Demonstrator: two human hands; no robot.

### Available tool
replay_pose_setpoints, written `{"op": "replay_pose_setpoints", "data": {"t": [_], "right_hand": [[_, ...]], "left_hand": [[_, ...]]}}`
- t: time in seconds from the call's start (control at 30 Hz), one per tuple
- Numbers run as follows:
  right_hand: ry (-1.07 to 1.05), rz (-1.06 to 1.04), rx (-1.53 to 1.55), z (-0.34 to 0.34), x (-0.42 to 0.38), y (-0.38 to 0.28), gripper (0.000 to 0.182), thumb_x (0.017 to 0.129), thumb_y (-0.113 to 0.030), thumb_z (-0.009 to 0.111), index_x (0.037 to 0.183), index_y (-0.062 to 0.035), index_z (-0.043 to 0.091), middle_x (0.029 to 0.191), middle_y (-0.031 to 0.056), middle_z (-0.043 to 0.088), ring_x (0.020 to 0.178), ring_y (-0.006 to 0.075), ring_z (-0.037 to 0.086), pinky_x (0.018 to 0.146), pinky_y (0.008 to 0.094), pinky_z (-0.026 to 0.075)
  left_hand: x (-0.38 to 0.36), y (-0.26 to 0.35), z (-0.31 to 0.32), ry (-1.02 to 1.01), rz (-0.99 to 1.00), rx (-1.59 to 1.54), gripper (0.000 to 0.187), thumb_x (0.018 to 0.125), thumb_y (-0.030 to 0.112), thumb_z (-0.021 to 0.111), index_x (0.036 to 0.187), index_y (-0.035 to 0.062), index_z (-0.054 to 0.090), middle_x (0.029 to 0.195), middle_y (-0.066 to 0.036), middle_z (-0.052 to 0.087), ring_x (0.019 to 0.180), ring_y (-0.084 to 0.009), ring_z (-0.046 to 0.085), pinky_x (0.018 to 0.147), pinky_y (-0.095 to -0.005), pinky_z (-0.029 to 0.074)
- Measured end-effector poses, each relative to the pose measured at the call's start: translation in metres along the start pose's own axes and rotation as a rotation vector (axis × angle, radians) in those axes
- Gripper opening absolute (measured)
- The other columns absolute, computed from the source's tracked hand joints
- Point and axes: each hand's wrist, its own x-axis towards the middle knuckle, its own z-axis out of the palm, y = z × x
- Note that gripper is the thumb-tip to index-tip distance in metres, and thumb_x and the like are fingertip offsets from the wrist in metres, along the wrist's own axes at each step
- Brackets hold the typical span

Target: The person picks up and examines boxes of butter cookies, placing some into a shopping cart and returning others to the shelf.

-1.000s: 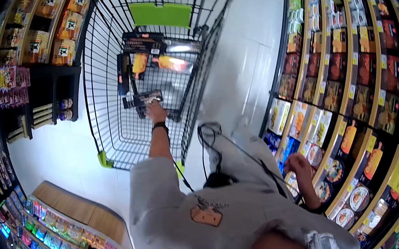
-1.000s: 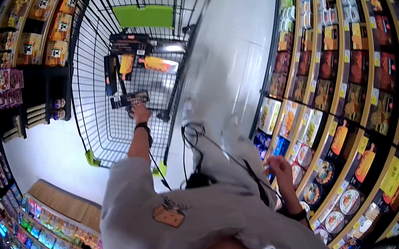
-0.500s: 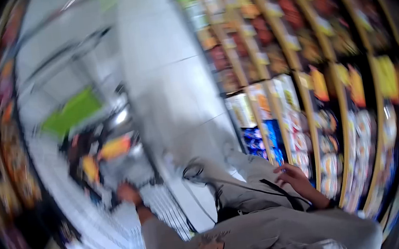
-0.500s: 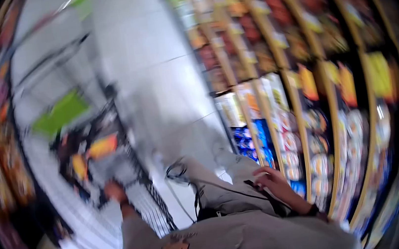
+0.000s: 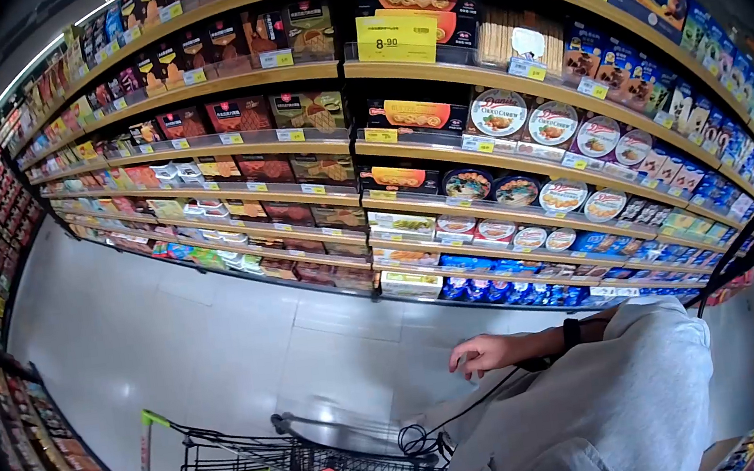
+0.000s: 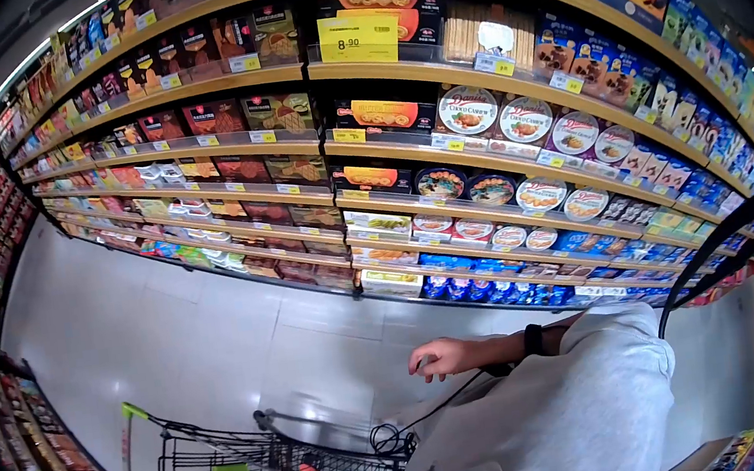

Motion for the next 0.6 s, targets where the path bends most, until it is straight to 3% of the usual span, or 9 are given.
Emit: {"op": "replay_pose_setpoints", "data": {"t": [0.13, 0.2, 0.27, 0.33, 0.37, 0.4, 0.43, 0.5, 0.6], "right_hand": [[-0.029, -0.038, 0.1, -0.034, -0.012, 0.003, 0.019, 0.095, -0.017, 0.055, 0.108, -0.0055, 0.059, 0.105, 0.0025, 0.062, 0.087, 0.0123, 0.064, 0.069, 0.0273, 0.053], [-0.021, -0.114, 0.166, -0.05, -0.009, 0.017, 0.018, 0.094, -0.016, 0.055, 0.108, -0.0055, 0.06, 0.103, 0.0037, 0.062, 0.084, 0.0123, 0.064, 0.068, 0.0279, 0.053], [-0.009, -0.219, 0.164, -0.07, -0.018, 0.016, 0.018, 0.093, -0.013, 0.055, 0.108, -0.0049, 0.061, 0.099, 0.0061, 0.064, 0.082, 0.0116, 0.064, 0.068, 0.0274, 0.053], [0.022, -0.378, 0.254, -0.089, -0.025, 0.026, 0.017, 0.092, -0.01, 0.056, 0.108, -0.0038, 0.06, 0.102, 0.0031, 0.062, 0.08, 0.0111, 0.064, 0.068, 0.0271, 0.052], [0.05, -0.438, 0.316, -0.1, -0.032, 0.031, 0.02, 0.091, -0.008, 0.056, 0.111, -0.0038, 0.057, 0.104, 0.0038, 0.06, 0.082, 0.0114, 0.063, 0.069, 0.0275, 0.052], [0.071, -0.49, 0.379, -0.108, -0.04, 0.037, 0.024, 0.091, -0.006, 0.057, 0.115, -0.0038, 0.055, 0.107, 0.0046, 0.059, 0.083, 0.0116, 0.062, 0.07, 0.0278, 0.051], [0.135, -0.528, 0.391, -0.117, -0.046, 0.045, 0.035, 0.088, -0.004, 0.059, 0.122, -0.0054, 0.049, 0.111, 0.0061, 0.056, 0.086, 0.0135, 0.061, 0.071, 0.0284, 0.052], [0.334, -0.51, 0.36, -0.135, -0.053, 0.067, 0.055, 0.082, -0.01, 0.069, 0.131, -0.0091, 0.043, 0.115, 0.0073, 0.054, 0.092, 0.0152, 0.059, 0.075, 0.0281, 0.052], [0.58, -0.584, 0.247, -0.179, -0.096, 0.074, 0.086, 0.078, -0.02, 0.077, 0.148, -0.0127, 0.027, 0.142, 0.0114, 0.039, 0.116, 0.0218, 0.05, 0.098, 0.0404, 0.043]], "left_hand": [[-0.006, 0.102, -0.013, -0.029, 0.179, -0.208, 0.072, 0.07, 0.012, 0.073, 0.133, -0.0042, 0.042, 0.115, -0.021, 0.061, 0.094, -0.0306, 0.065, 0.081, -0.0447, 0.053], [-0.014, 0.168, 0.0, 0.061, 0.355, -0.127, 0.079, 0.062, 0.002, 0.077, 0.131, -0.0087, 0.04, 0.121, -0.021, 0.057, 0.105, -0.0275, 0.06, 0.094, -0.0411, 0.046], [-0.006, 0.197, 0.024, 0.095, 0.555, -0.027, 0.078, 0.058, 0.005, 0.082, 0.125, -0.0079, 0.044, 0.117, -0.021, 0.053, 0.106, -0.0292, 0.052, 0.099, -0.0385, 0.039], [-0.029, 0.272, 0.056, -0.238, 0.564, -0.021, 0.081, 0.061, 0.011, 0.082, 0.129, -0.0093, 0.042, 0.126, -0.022, 0.051, 0.118, -0.0294, 0.047, 0.106, -0.0383, 0.032], [-0.033, 0.285, 0.087, -0.289, 0.664, 0.017, 0.075, 0.063, 0.01, 0.081, 0.127, -0.0079, 0.046, 0.121, -0.02, 0.055, 0.113, -0.0277, 0.052, 0.1, -0.0374, 0.039], [-0.062, 0.337, 0.113, -0.702, 0.533, -0.178, 0.065, 0.066, 0.012, 0.079, 0.122, -0.0058, 0.05, 0.112, -0.016, 0.059, 0.101, -0.0242, 0.058, 0.09, -0.0345, 0.047], [-0.083, 0.361, 0.144, -0.848, 0.485, -0.126, 0.057, 0.07, 0.012, 0.077, 0.119, -0.0032, 0.052, 0.102, -0.01, 0.062, 0.09, -0.0194, 0.061, 0.082, -0.0309, 0.05], [-0.114, 0.373, 0.224, -1.164, 0.4, -0.19, 0.055, 0.071, 0.009, 0.074, 0.12, -0.0019, 0.051, 0.1, -0.006, 0.061, 0.089, -0.0177, 0.06, 0.081, -0.031, 0.049], [-0.193, 0.39, 0.322, -1.642, 0.089, -0.311, 0.063, 0.079, 0.019, 0.068, 0.132, -0.0025, 0.043, 0.123, -0.012, 0.056, 0.115, -0.0208, 0.054, 0.104, -0.037, 0.039]]}}
